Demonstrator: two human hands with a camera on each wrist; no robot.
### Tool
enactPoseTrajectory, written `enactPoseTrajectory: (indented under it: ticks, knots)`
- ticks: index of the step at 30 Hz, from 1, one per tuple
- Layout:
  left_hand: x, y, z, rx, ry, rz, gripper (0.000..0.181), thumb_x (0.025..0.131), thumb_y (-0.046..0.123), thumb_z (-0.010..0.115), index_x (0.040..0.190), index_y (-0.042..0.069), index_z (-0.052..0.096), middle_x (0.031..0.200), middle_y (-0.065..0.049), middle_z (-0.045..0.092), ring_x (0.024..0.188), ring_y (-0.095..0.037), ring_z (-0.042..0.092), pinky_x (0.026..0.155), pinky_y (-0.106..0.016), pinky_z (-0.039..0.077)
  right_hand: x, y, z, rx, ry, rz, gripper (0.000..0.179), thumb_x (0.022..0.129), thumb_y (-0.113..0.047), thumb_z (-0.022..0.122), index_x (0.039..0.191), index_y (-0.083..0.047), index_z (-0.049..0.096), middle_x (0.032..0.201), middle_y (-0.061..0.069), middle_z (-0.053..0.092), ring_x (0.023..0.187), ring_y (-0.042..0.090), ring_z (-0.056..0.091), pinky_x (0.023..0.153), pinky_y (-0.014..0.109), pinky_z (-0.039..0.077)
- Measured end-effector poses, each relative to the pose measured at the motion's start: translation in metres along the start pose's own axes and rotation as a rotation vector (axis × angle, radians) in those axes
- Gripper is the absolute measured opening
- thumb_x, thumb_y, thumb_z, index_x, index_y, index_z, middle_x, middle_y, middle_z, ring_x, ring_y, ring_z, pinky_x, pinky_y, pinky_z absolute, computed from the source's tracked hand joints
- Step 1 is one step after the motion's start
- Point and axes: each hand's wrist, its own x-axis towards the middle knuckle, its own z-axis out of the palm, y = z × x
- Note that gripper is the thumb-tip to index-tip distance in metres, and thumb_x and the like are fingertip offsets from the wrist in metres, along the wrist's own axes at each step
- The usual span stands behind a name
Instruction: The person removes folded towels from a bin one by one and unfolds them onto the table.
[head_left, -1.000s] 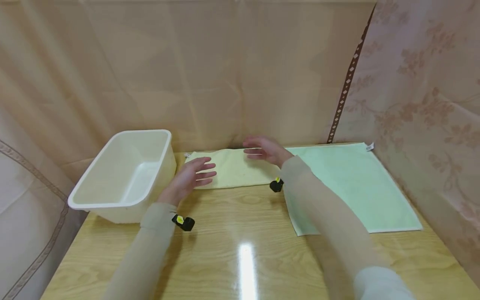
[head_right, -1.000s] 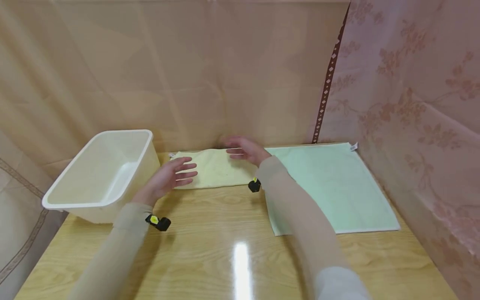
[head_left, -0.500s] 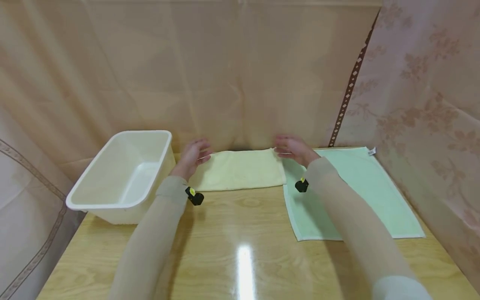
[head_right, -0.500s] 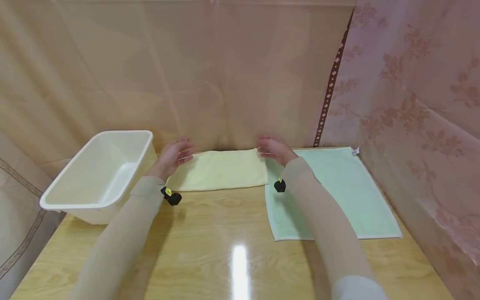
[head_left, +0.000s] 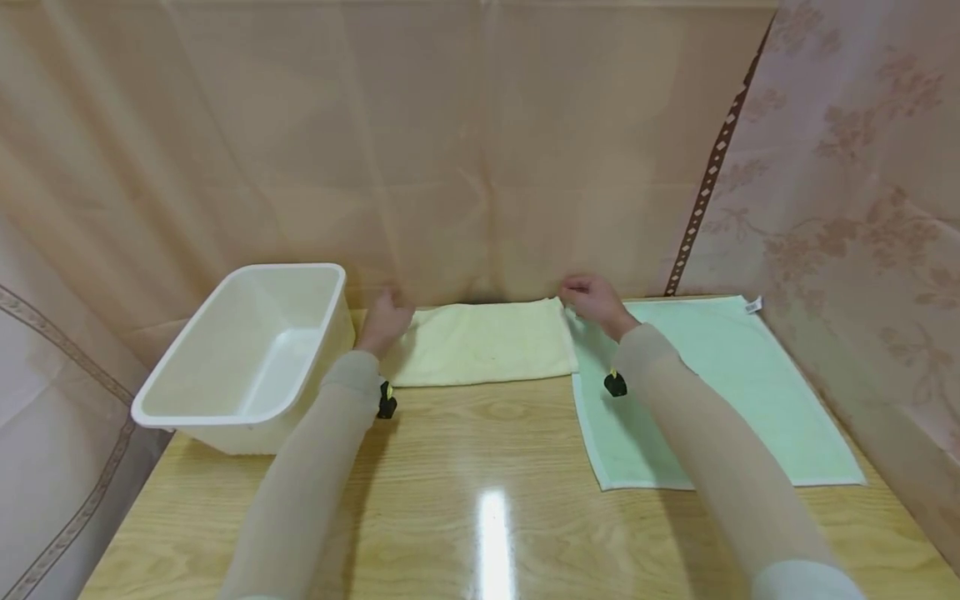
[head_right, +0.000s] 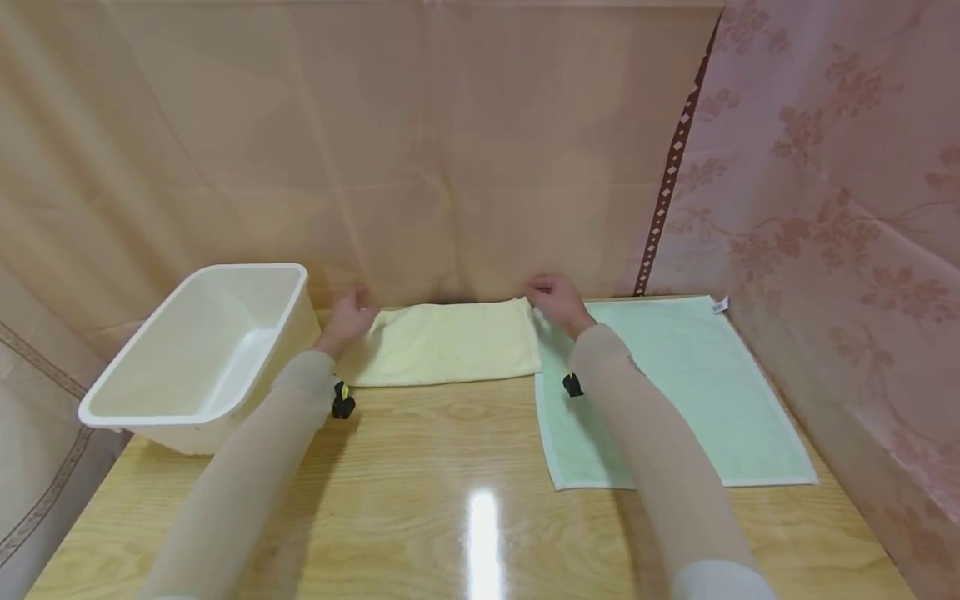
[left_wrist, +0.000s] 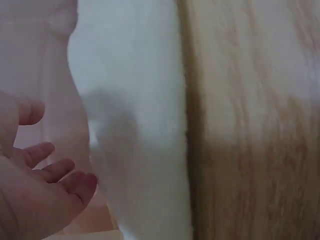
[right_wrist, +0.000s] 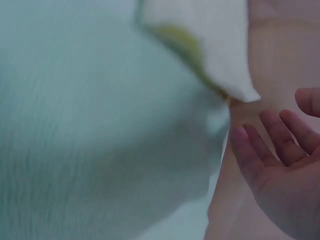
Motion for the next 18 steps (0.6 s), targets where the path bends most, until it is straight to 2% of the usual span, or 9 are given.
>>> enactPoseTrajectory:
  ticks: [4,6,9,12,14,18]
  knots:
    - [-0.002,-0.008,0.003,0.219,-0.051,-0.011,0.069,0.103,0.03,0.052,0.152,-0.011,0.025,0.152,-0.034,0.036,0.14,-0.048,0.035,0.116,-0.054,0.029,-0.001,0.007,0.003,-0.442,0.021,-0.22,0.034,0.103,-0.018,0.059,0.125,0.007,0.065,0.128,0.027,0.062,0.122,0.042,0.054,0.105,0.054,0.041]
    - [-0.007,-0.01,0.005,0.281,-0.076,-0.032,0.075,0.103,0.032,0.052,0.153,-0.014,0.019,0.156,-0.035,0.026,0.145,-0.048,0.026,0.118,-0.053,0.024,-0.004,0.011,0.006,-0.601,0.015,-0.262,0.037,0.103,-0.027,0.059,0.125,0.002,0.064,0.132,0.026,0.059,0.128,0.045,0.048,0.103,0.062,0.039]
    - [-0.015,-0.011,0.008,0.356,-0.128,-0.049,0.086,0.104,0.038,0.05,0.154,-0.017,0.007,0.162,-0.036,0.007,0.15,-0.048,0.008,0.122,-0.051,0.013,-0.009,0.016,0.011,-0.752,-0.014,-0.196,0.053,0.103,-0.044,0.055,0.141,-0.007,0.053,0.151,0.026,0.04,0.141,0.05,0.029,0.105,0.071,0.028]
    - [-0.022,-0.011,0.01,0.421,-0.166,-0.062,0.094,0.104,0.045,0.046,0.151,-0.02,-0.002,0.16,-0.039,-0.003,0.15,-0.049,-0.003,0.123,-0.05,0.005,-0.012,0.023,0.017,-0.835,-0.059,-0.05,0.077,0.101,-0.062,0.046,0.159,-0.013,0.03,0.162,0.023,0.018,0.148,0.049,0.009,0.105,0.076,0.018]
    - [-0.026,-0.011,0.012,0.46,-0.171,-0.062,0.096,0.104,0.049,0.043,0.149,-0.023,-0.003,0.158,-0.042,-0.003,0.149,-0.051,-0.005,0.123,-0.051,0.002,-0.014,0.024,0.021,-0.852,-0.087,0.014,0.09,0.1,-0.067,0.041,0.163,-0.008,0.016,0.165,0.023,0.01,0.15,0.047,0.001,0.107,0.077,0.01]
    - [-0.034,-0.008,0.015,0.473,-0.164,-0.09,0.1,0.103,0.055,0.04,0.149,-0.023,-0.002,0.157,-0.044,-0.004,0.149,-0.052,-0.006,0.122,-0.052,0.002,-0.02,0.023,0.027,-0.856,-0.123,0.062,0.094,0.1,-0.07,0.033,0.163,-0.006,0.006,0.168,0.02,0.002,0.152,0.043,-0.009,0.109,0.077,0.001]
